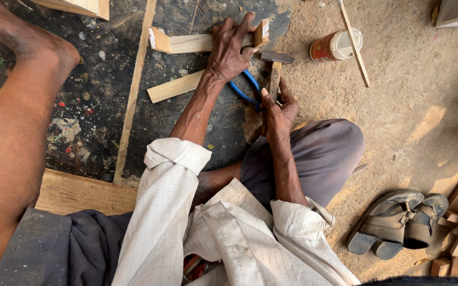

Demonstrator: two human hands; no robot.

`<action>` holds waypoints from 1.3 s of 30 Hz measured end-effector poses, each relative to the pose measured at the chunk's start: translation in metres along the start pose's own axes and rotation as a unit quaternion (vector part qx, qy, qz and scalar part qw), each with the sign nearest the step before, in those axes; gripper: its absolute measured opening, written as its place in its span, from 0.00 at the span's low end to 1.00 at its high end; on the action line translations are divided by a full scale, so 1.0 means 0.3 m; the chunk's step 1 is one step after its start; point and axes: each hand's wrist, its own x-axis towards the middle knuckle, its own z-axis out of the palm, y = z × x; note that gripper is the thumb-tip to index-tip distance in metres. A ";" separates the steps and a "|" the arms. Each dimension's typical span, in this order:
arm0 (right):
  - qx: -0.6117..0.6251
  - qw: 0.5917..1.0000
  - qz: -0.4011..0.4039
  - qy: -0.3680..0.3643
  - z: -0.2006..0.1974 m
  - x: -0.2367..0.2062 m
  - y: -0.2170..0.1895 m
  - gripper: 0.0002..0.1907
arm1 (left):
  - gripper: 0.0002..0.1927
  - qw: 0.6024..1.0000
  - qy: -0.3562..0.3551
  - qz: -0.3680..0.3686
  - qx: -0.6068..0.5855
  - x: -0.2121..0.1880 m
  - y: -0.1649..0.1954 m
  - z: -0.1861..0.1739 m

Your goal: The person assembles a small wooden frame by joining four pieces with nails. They use a hammer to drive nails into the joints and pliers to adjust or remove nails as needed. The person works on the floor, handling each piece individually and securing them together.

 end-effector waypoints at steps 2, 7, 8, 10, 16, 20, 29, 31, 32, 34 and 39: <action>0.020 1.000 -0.012 -0.015 -0.002 0.001 0.002 0.33 | 0.51 1.000 -0.006 0.012 0.005 0.005 0.009 -0.013; 0.002 1.000 -0.005 -0.013 -0.006 0.001 0.007 0.33 | 0.52 1.000 -0.009 -0.019 0.011 0.023 0.032 -0.032; -0.003 1.000 -0.005 -0.014 -0.006 0.001 0.007 0.33 | 0.52 0.999 -0.009 -0.028 0.021 0.027 0.035 -0.032; -0.009 1.000 -0.004 -0.016 -0.006 0.000 0.007 0.33 | 0.51 0.999 -0.003 -0.024 0.025 0.033 0.042 -0.027; -0.019 0.999 -0.029 -0.022 -0.005 -0.003 -0.007 0.33 | 0.48 0.997 -0.061 -0.046 0.020 0.038 0.042 -0.066; -0.027 0.999 -0.002 -0.018 -0.020 -0.015 -0.009 0.33 | 0.34 0.999 0.035 -0.010 0.037 -0.094 0.031 -0.180; -0.338 0.920 -0.196 -0.028 -0.074 -0.009 -0.039 0.44 | 0.29 0.989 -0.009 -0.145 0.010 -0.443 0.073 -0.311; -0.459 0.865 -0.195 -0.055 -0.083 -0.004 -0.077 0.44 | 0.28 0.990 0.002 -0.134 0.035 -0.434 0.083 -0.304; -0.490 0.857 -0.139 -0.077 -0.090 0.000 -0.102 0.44 | 0.28 0.991 0.006 -0.121 0.055 -0.428 0.091 -0.305; -0.535 0.834 -0.079 -0.112 -0.100 0.003 -0.149 0.43 | 0.28 0.992 0.008 -0.094 0.081 -0.405 0.111 -0.313; -0.581 0.793 -0.066 -0.171 -0.090 0.021 -0.222 0.42 | 0.27 0.997 -0.010 -0.058 0.058 -0.293 0.183 -0.384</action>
